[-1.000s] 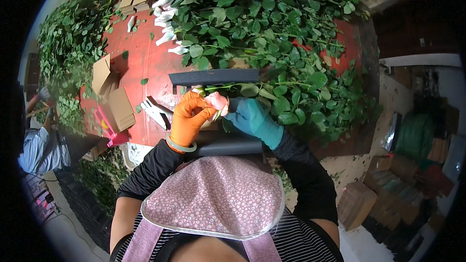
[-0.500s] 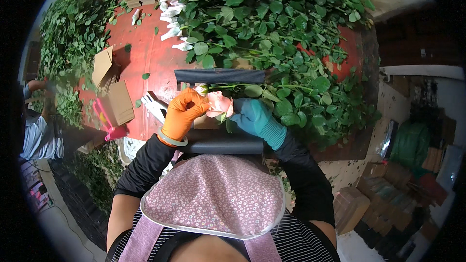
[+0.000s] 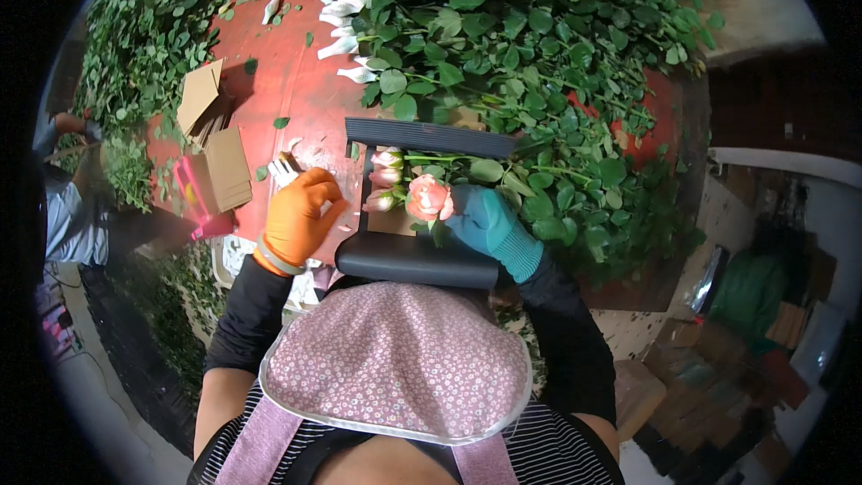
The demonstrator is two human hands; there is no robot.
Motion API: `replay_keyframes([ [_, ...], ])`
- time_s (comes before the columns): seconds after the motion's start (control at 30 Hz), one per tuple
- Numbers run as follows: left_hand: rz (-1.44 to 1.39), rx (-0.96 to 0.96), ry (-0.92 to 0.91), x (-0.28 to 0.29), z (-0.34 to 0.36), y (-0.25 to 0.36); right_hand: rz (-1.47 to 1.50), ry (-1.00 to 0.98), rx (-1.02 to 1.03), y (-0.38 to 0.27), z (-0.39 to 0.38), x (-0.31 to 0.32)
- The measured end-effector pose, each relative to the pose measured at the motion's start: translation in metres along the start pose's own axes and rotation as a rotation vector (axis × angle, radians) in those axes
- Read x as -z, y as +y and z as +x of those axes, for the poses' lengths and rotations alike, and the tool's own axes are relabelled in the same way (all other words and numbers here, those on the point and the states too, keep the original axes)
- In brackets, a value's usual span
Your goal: The person places pink roses and green foliage into a black foam floral block, arranging them one at a time. The person uses both hands to position the stems and leaves within the block.
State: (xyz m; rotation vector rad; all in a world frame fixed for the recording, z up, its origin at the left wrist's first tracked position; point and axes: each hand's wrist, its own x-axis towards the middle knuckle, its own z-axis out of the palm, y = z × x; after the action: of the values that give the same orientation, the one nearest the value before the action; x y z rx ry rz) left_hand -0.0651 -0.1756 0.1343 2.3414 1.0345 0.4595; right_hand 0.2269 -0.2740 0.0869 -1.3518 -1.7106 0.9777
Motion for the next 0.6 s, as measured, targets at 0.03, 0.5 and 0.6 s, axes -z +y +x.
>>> replay_keyframes([
  [0.03, -0.112, 0.039, -0.003, 0.001, 0.009, 0.02, -0.007, -0.004, -0.016, -0.001, 0.0, 0.001],
  [0.5, -0.615, 0.076, 0.054, -0.048, 0.04, 0.07, 0.017, -0.079, 0.033, -0.009, 0.004, 0.003],
  [0.6, -0.628, 0.127, 0.034, -0.039, 0.045, 0.076, -0.048, -0.068, 0.015, -0.007, 0.001, 0.005],
])
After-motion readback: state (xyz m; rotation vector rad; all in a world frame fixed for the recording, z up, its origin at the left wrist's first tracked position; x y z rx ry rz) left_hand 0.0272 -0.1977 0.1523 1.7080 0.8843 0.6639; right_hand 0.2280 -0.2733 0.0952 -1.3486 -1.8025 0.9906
